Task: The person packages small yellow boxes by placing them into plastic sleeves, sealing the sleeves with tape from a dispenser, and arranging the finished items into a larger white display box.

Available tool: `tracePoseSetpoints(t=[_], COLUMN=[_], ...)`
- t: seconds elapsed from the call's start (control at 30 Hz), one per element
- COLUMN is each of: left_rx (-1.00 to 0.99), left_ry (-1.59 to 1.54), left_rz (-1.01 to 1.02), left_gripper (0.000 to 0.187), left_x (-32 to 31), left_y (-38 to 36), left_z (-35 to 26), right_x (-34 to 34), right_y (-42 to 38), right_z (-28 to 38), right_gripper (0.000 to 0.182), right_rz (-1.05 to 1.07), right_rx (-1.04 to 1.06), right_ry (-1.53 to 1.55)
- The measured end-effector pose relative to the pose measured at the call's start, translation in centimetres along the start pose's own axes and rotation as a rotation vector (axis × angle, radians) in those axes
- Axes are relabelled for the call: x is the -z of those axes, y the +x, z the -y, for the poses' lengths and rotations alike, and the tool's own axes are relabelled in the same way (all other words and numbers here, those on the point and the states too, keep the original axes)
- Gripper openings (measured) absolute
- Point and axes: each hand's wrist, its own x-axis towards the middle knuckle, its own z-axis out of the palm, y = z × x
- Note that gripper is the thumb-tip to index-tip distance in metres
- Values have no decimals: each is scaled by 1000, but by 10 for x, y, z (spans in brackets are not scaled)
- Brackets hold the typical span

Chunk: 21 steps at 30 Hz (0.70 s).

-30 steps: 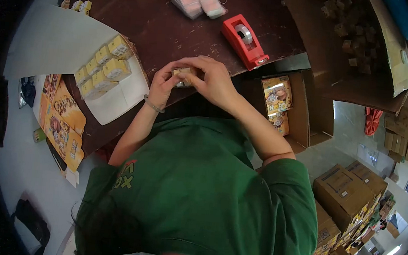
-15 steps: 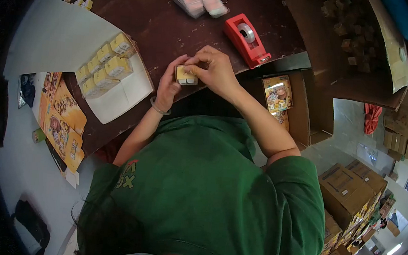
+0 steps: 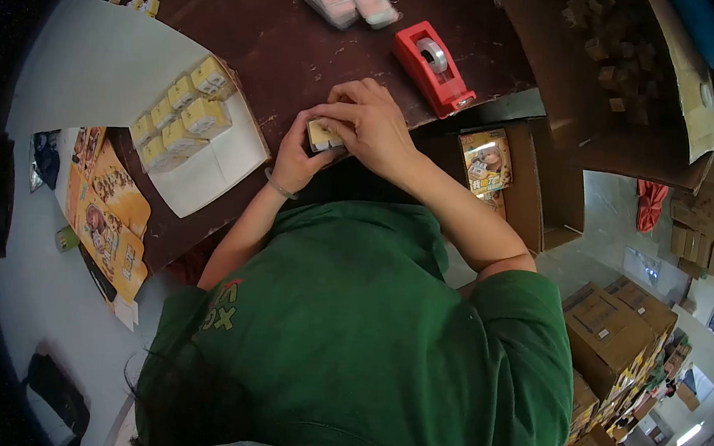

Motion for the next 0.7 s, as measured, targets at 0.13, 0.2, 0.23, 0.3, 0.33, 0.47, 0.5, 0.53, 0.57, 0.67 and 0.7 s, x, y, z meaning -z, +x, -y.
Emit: tracePoseSetpoints(t=[0.13, 0.2, 0.23, 0.3, 0.33, 0.47, 0.5, 0.53, 0.57, 0.67, 0.7], left_rx=[-49, -72, -84, -88, -93, -138, -171, -162, -99, -56, -23], left_ry=[-11, 12, 25, 51, 63, 6, -10, -85, -195, -366, -373], left_rz=[10, 1, -3, -126, -189, -267, -217, -147, -128, -185, -68], left_gripper=[60, 62, 62, 64, 65, 70, 70, 67, 66, 61, 62], left_x=[1, 0, -1, -10, -15, -43, -46, -44, -34, -26, -24], left_y=[2, 3, 3, 1, 1, -8, -13, -16, -13, 19, 33], left_z=[-6, -4, -2, -6, -7, -10, -17, -16, -11, -25, -32], right_x=[-3, 0, 1, 2, 2, -19, -17, -15, -9, 14, 20], right_y=[10, 17, 15, 11, 9, -18, -20, -20, -18, -14, -10], right_z=[-11, -17, -14, -4, 2, 30, 25, 14, 4, -20, -24], right_gripper=[23, 24, 29, 40, 45, 61, 62, 63, 65, 71, 70], right_rz=[94, 212, 156, 38, -22, -112, -99, -90, -86, 99, 156], right_rx=[-152, -373, -361, -328, -309, -286, -260, -233, -205, 0, 26], right_ry=[213, 405, 308, 114, 17, -203, -195, -187, -181, 1, 166])
